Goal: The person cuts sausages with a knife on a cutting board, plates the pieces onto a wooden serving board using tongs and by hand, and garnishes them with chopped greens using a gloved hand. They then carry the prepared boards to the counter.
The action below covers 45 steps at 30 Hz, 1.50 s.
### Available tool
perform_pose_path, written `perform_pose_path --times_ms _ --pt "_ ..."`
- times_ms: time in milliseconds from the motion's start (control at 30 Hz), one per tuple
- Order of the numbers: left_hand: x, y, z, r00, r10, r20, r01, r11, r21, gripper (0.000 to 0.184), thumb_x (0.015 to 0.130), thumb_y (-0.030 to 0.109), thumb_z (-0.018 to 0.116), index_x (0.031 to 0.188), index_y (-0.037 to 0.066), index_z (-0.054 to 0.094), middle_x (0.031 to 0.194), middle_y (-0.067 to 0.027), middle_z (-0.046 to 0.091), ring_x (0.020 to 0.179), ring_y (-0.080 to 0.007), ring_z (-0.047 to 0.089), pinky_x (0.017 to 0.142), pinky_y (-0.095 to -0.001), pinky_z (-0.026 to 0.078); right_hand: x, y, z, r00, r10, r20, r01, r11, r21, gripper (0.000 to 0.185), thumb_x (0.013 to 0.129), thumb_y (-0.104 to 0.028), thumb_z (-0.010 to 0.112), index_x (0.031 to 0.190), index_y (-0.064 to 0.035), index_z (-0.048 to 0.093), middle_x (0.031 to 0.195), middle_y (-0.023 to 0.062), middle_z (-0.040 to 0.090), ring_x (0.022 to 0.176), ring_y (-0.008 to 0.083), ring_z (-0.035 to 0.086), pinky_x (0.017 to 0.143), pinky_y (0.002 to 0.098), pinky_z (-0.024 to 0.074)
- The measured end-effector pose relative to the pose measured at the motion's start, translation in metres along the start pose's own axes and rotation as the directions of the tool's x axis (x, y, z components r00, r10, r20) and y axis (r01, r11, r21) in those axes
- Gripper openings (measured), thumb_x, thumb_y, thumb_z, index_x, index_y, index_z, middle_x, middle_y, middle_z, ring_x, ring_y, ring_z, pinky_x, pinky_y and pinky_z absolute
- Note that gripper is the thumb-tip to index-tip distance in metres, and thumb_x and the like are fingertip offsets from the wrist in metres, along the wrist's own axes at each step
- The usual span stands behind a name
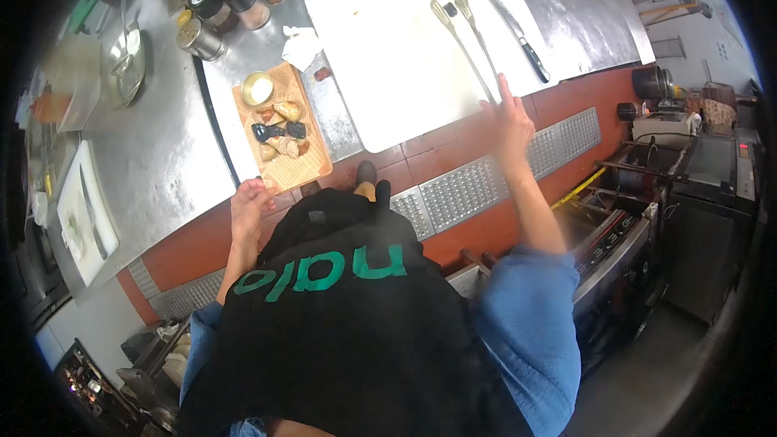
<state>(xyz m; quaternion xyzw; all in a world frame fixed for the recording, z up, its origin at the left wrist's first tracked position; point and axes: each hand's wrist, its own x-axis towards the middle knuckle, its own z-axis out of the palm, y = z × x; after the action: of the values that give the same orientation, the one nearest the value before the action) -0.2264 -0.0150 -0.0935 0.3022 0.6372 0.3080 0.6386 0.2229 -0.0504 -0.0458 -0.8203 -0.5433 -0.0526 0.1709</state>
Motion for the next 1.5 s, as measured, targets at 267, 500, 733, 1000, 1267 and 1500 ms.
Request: perform_pose_path --times_ms 267,500,733,1000,1267,1500 --pt "-0.004 -0.001 0.001 0.998 -0.021 -0.055 0.02 1.0 -0.015 0.016 0.077 -0.004 0.064 0.086 0.004 0.053 0.07 -0.003 0.057 0.057 -0.0095 0.053 0.051 -0.0224 0.044 0.018 0.02 0.026 0.999 -0.011 -0.041 0.008 0.997 -0.071 0.052 0.08 -0.025 0.067 0.129 -0.03 0.05 0.081 0.0091 0.062 0.071 0.0292 0.063 0.063 0.041 0.0494" --pt "-0.001 0.0 0.0 0.999 -0.032 -0.024 0.032 0.999 0.012 0.015 0.078 0.0 0.066 0.087 0.004 0.054 0.071 -0.0014 0.057 0.058 -0.0073 0.053 0.051 -0.02 0.044 -0.06 -0.061 -0.013 0.914 -0.396 0.09 0.354 0.884 0.305 0.051 0.073 -0.008 0.069 0.121 -0.0227 0.06 0.075 0.0038 0.06 0.065 0.0218 0.06 0.053 0.033 0.0478" --pt "-0.001 0.003 0.0 0.998 -0.055 0.001 0.055 0.998 -0.022 0.017 0.076 0.0 0.068 0.085 0.005 0.055 0.07 -0.0004 0.056 0.056 -0.007 0.052 0.05 -0.0191 0.043 -0.075 -0.108 -0.023 0.646 -0.726 0.235 0.669 0.687 0.284 0.057 0.07 -0.007 0.066 0.124 -0.0247 0.057 0.072 0.0009 0.047 0.06 0.017 0.051 0.052 0.0318 0.045" --pt "0.001 0.001 -0.002 0.998 -0.058 0.009 0.058 0.998 -0.038 0.018 0.075 -0.001 0.069 0.084 0.007 0.055 0.068 0.0003 0.056 0.053 -0.0062 0.051 0.047 -0.0184 0.042 -0.061 -0.113 -0.022 0.549 -0.813 0.196 0.789 0.581 0.199 0.055 0.068 -0.011 0.066 0.122 -0.0198 0.059 0.077 -0.0001 0.053 0.061 0.0146 0.053 0.053 0.0283 0.0455" --pt "-0.001 0.002 0.001 1.0 -0.023 0.005 0.024 0.997 -0.079 0.018 0.075 -0.002 0.069 0.083 0.006 0.054 0.069 -0.0022 0.056 0.054 -0.0083 0.052 0.048 -0.0206 0.042 -0.039 -0.078 -0.037 0.801 -0.597 -0.043 0.593 0.783 0.187 0.06 0.07 -0.007 0.073 0.126 -0.0165 0.056 0.071 0.0014 0.052 0.058 0.0173 0.053 0.054 0.0289 0.0471" --pt "0.003 -0.001 -0.003 0.999 -0.026 0.019 0.026 0.999 -0.019 0.017 0.076 -0.001 0.069 0.082 0.006 0.055 0.069 -0.0017 0.058 0.054 -0.0079 0.052 0.05 -0.0208 0.044 0.038 0.01 0.0 0.998 0.062 0.019 -0.057 0.983 -0.175 0.057 0.078 -0.03 0.071 0.131 -0.0219 0.05 0.075 0.0098 0.062 0.067 0.0247 0.061 0.061 0.0395 0.0467"
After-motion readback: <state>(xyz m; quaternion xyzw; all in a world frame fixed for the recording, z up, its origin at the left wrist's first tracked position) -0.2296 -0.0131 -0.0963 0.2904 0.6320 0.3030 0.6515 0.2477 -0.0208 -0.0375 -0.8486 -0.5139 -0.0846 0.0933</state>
